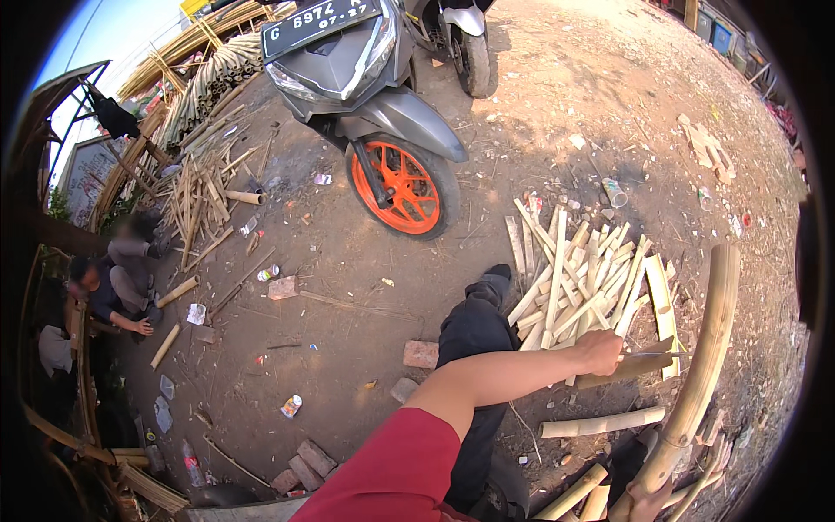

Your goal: The person splits a piece of bamboo using a large knife, then uses the knife to shave and smooth the interior edges of the split bamboo sections.

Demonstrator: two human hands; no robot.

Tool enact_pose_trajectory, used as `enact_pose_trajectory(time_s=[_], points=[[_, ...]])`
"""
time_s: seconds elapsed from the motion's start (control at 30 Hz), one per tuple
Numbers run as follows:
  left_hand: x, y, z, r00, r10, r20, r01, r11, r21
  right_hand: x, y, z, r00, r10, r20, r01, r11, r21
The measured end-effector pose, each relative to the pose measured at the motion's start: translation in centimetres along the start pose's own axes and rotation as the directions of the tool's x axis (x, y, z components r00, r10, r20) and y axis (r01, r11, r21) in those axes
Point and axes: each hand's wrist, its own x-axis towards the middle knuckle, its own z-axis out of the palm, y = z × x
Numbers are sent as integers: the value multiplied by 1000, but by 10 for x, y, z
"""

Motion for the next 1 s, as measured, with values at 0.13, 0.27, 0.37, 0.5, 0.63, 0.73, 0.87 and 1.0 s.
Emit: enact_pose_trajectory(time_s=[0.13,0.27,0.37,0.5,0.63,0.73,0.87,1.0], points=[[-30,-6,11,998,15,56,-18,998,59,39,57,-85,984,-60,-165,72,995,68],[-19,7,12,992,87,89,-96,990,101,22,15,-90,878,-91,-470,220,948,228],[-22,17,2,989,88,122,-103,987,125,17,16,-26,814,-36,-580,244,927,285],[-14,32,-6,975,92,201,-141,960,241,-10,27,37,971,220,-94,-218,975,33],[-9,10,20,983,83,165,-112,978,176,-21,-21,-25,979,182,-92,-160,965,206],[-7,12,22,984,72,162,-105,972,210,-7,-72,-90,969,36,-245,37,957,287],[-15,18,10,984,3,180,-48,968,245,4,-121,-147,857,-164,-488,333,899,283],[-11,22,15,983,12,185,-53,974,219,5,-98,-76,834,-115,-540,363,852,379]])
